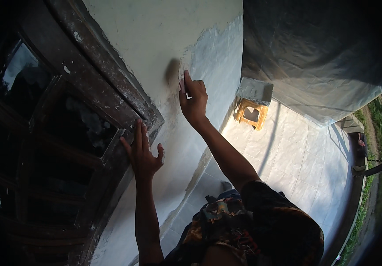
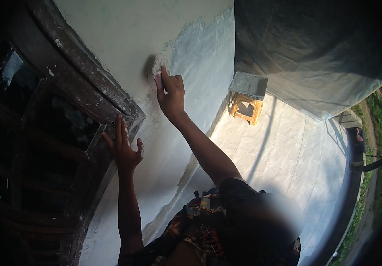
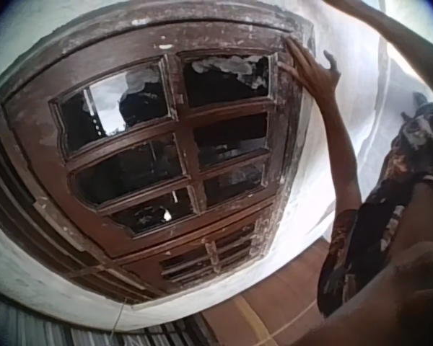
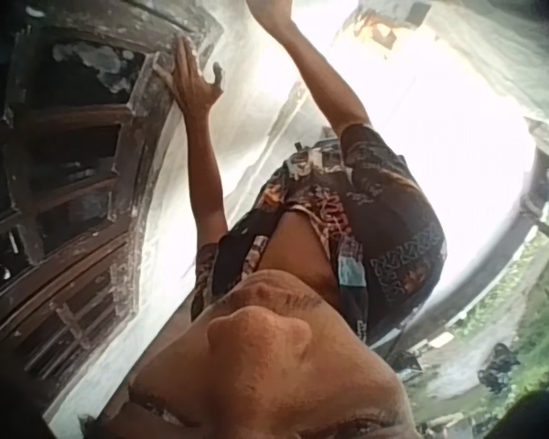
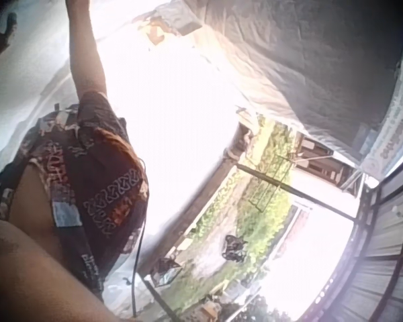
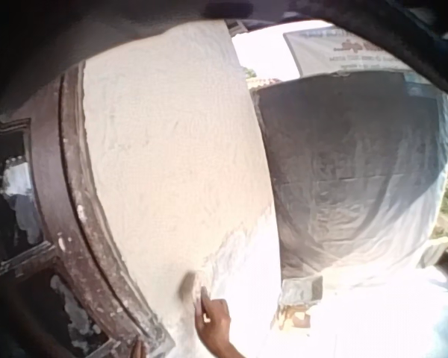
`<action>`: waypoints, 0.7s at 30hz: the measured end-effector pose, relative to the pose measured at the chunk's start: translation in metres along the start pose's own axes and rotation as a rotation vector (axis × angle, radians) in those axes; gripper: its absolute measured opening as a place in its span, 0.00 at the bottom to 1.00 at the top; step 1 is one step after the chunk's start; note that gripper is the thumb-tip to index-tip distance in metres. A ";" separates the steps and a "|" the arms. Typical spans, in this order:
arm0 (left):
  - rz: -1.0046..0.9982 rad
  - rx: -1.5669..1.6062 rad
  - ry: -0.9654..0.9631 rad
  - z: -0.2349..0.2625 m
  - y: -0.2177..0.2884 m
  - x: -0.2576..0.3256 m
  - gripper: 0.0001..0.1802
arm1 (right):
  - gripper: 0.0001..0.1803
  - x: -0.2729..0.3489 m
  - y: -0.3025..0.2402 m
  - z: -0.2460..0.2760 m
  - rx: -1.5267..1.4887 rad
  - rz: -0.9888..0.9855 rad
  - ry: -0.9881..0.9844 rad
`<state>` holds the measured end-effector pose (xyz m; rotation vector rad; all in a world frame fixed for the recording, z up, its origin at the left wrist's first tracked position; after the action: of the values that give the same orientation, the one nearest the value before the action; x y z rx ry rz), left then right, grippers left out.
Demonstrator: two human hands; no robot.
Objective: The person applies wall putty to a damaged wall near a window using a putty knife.
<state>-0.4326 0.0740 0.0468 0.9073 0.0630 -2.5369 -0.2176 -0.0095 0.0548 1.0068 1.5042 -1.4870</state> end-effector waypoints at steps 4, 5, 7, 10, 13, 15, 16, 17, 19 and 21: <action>0.001 0.029 -0.004 -0.004 -0.003 0.002 0.41 | 0.35 0.047 -0.010 -0.019 -0.029 0.011 -0.147; 0.015 0.037 0.001 -0.001 -0.007 0.004 0.41 | 0.36 0.065 -0.024 -0.018 -0.060 -0.006 -0.207; 0.012 0.051 -0.004 -0.004 -0.002 0.002 0.41 | 0.33 0.097 -0.035 -0.001 -0.108 -0.022 -0.254; 0.007 0.016 0.003 -0.004 -0.005 0.002 0.41 | 0.29 0.089 -0.040 0.019 -0.166 -0.035 -0.213; 0.006 0.006 0.005 0.001 -0.004 0.003 0.41 | 0.30 0.030 -0.006 0.013 -0.059 -0.055 -0.046; 0.008 0.041 -0.004 -0.002 -0.002 0.002 0.41 | 0.31 -0.005 0.027 0.007 0.034 -0.014 0.027; 0.003 0.026 -0.002 -0.003 -0.002 0.002 0.41 | 0.29 -0.016 0.040 0.001 0.054 -0.005 0.048; -0.002 0.011 -0.001 -0.003 -0.003 0.002 0.41 | 0.29 -0.024 0.048 -0.003 0.055 -0.005 0.053; -0.008 0.014 -0.001 -0.004 -0.003 0.003 0.41 | 0.27 -0.032 0.058 -0.009 0.112 0.055 0.006; -0.002 0.014 -0.009 -0.005 -0.004 0.003 0.41 | 0.28 -0.019 0.054 -0.017 0.060 0.090 -0.028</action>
<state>-0.4336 0.0773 0.0402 0.9019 0.0435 -2.5459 -0.1603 0.0075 0.0519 1.0710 1.3834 -1.4839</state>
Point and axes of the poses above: each hand's wrist, its own x-axis away from the middle knuckle, its own z-axis out of the back of the hand, y = z × x, the point moved 1 cm from there along -x, towards the middle knuckle, and after that the axes turned 9 degrees about z, right-handed, at the moved point
